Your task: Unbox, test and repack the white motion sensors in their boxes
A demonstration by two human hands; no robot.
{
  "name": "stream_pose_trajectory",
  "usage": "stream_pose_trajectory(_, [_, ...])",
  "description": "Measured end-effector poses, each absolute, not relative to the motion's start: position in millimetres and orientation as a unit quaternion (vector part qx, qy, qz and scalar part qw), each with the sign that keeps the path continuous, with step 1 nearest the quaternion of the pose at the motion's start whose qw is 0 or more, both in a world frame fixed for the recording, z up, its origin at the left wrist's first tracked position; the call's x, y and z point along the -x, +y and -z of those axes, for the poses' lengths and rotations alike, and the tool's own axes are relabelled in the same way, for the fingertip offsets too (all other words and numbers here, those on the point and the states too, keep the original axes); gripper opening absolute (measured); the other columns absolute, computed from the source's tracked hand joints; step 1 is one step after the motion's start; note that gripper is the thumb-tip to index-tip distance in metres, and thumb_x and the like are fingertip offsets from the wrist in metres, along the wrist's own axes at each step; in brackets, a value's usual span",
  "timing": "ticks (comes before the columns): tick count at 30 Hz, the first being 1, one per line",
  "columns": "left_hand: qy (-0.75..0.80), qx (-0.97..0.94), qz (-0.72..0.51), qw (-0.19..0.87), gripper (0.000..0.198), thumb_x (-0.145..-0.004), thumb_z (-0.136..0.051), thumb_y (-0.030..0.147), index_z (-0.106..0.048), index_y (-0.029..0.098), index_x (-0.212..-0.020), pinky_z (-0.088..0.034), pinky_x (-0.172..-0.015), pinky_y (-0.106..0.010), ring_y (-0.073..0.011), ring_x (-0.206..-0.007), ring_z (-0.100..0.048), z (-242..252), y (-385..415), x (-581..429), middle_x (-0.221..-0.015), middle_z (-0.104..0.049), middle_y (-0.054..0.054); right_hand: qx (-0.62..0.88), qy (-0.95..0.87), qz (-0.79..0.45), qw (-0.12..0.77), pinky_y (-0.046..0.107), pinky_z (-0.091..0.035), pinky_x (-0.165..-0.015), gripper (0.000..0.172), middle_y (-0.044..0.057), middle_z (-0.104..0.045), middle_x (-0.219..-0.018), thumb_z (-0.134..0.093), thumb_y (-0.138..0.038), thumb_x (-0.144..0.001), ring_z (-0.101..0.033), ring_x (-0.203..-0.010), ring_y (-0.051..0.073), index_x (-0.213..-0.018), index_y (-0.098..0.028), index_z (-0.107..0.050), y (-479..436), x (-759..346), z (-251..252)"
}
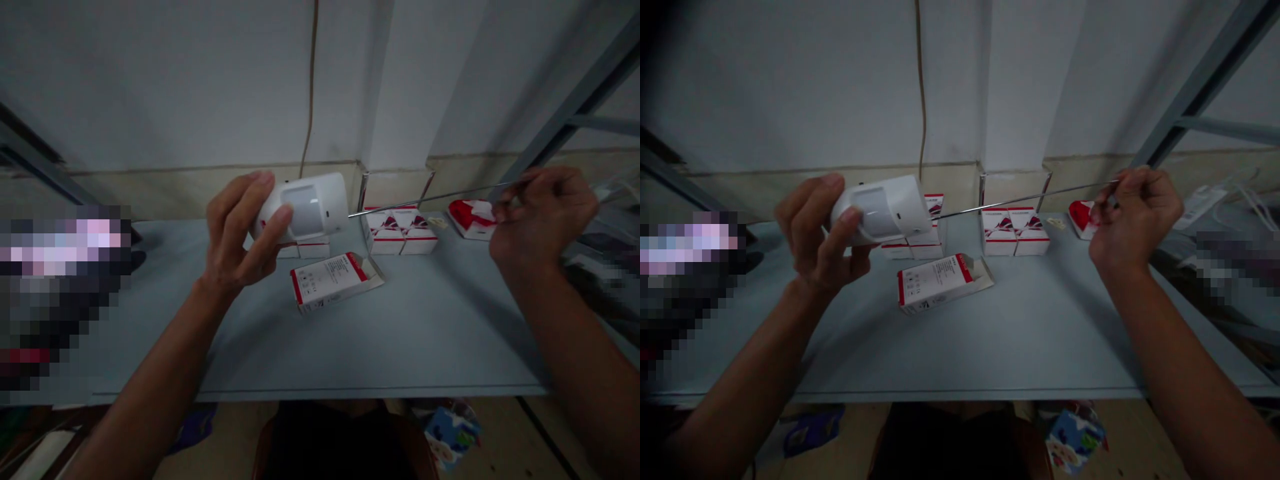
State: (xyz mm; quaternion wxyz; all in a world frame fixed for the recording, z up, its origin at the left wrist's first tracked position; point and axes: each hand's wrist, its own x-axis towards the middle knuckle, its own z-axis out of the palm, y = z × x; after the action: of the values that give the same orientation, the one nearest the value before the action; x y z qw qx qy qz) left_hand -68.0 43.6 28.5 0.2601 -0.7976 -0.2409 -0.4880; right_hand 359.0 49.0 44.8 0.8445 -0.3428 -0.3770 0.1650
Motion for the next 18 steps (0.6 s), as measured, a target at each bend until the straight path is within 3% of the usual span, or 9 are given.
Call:
stream_pose_trajectory(4, [-0.209, 0.754, 0.522, 0.341, 0.048, -0.103, -0.051, 0.059, -0.051, 0.035, -0.144, -0.047, -0.116, -0.060, -0.0346, -0.141, -0.054, -24.4, 34.6, 52.3, -0.151, -0.053, -0.008, 0.319, -0.395, -0.126, 0.852, 0.020, -0.029, -0.033, 0.028, -0.007, -0.056, -0.059, -0.051, -0.010, -0.103, -0.049, -0.038, 0.008, -0.078, -0.023, -0.054, 47.4, -348.3, -35.2])
stream_pose_trajectory(6, [-0.204, 0.742, 0.562, 0.304, 0.044, -0.107, -0.046, 0.052, -0.048, 0.035, -0.148, -0.052, -0.111, -0.052, -0.0294, -0.135, -0.058, -23.0, 24.4, 37.9, -0.148, -0.053, -0.007, 0.324, -0.390, -0.110, 0.855, 0.020, -0.029, -0.034, 0.027, -0.008, -0.056, -0.057, -0.043, -0.014, -0.107, -0.046, -0.035, 0.008, -0.084, -0.024, -0.052, 47.0, -342.8, -30.6])
stream_pose_trajectory(9, [-0.299, 0.699, 0.624, 0.181, 0.044, -0.107, -0.048, 0.056, -0.060, 0.027, -0.138, -0.057, -0.098, -0.044, -0.0260, -0.122, -0.062, -22.8, 10.4, 17.9, -0.130, -0.062, -0.009, 0.354, -0.371, -0.117, 0.850, 0.019, -0.026, -0.035, 0.024, -0.009, -0.055, -0.055, -0.041, -0.017, -0.109, -0.043, -0.033, 0.007, -0.088, -0.024, -0.049, 46.6, -338.8, -26.3])
stream_pose_trajectory(11, [-0.367, 0.662, 0.650, 0.063, 0.044, -0.106, -0.049, 0.060, -0.068, 0.024, -0.123, -0.060, -0.080, -0.034, -0.0209, -0.102, -0.068, -24.2, 5.8, 8.9, -0.116, -0.068, -0.008, 0.368, -0.366, -0.117, 0.847, 0.019, -0.022, -0.034, 0.023, -0.010, -0.053, -0.052, -0.042, -0.019, -0.110, -0.042, -0.032, 0.008, -0.088, -0.025, -0.048, 45.9, -337.4, -24.4])
stream_pose_trajectory(13, [-0.410, 0.625, 0.654, -0.117, 0.043, -0.105, -0.051, 0.060, -0.071, 0.022, -0.112, -0.054, -0.055, -0.024, -0.0131, -0.072, -0.066, -26.8, 5.7, 4.6, -0.100, -0.072, -0.005, 0.369, -0.375, -0.114, 0.843, 0.020, -0.019, -0.033, 0.023, -0.011, -0.052, -0.050, -0.042, -0.019, -0.110, -0.042, -0.031, 0.008, -0.088, -0.025, -0.046, 44.8, -335.9, -23.0])
stream_pose_trajectory(15, [-0.412, 0.584, 0.631, -0.301, 0.045, -0.103, -0.055, 0.061, -0.073, 0.020, -0.104, -0.040, -0.039, -0.020, -0.0080, -0.050, -0.055, -30.4, 9.1, 4.9, -0.084, -0.071, -0.002, 0.369, -0.385, -0.115, 0.838, 0.021, -0.018, -0.032, 0.024, -0.012, -0.051, -0.049, -0.040, -0.016, -0.110, -0.041, -0.030, 0.009, -0.089, -0.026, -0.045, 44.0, -335.0, -22.3])
stream_pose_trajectory(18, [-0.361, 0.554, 0.591, -0.462, 0.055, -0.101, -0.053, 0.069, -0.075, 0.018, -0.108, -0.041, -0.036, -0.019, -0.0071, -0.046, -0.054, -36.2, 16.2, 12.0, -0.080, -0.072, -0.004, 0.376, -0.378, -0.123, 0.837, 0.021, -0.019, -0.032, 0.026, -0.012, -0.051, -0.047, -0.037, -0.016, -0.111, -0.040, -0.030, 0.009, -0.089, -0.026, -0.045, 44.6, -336.3, -23.0])
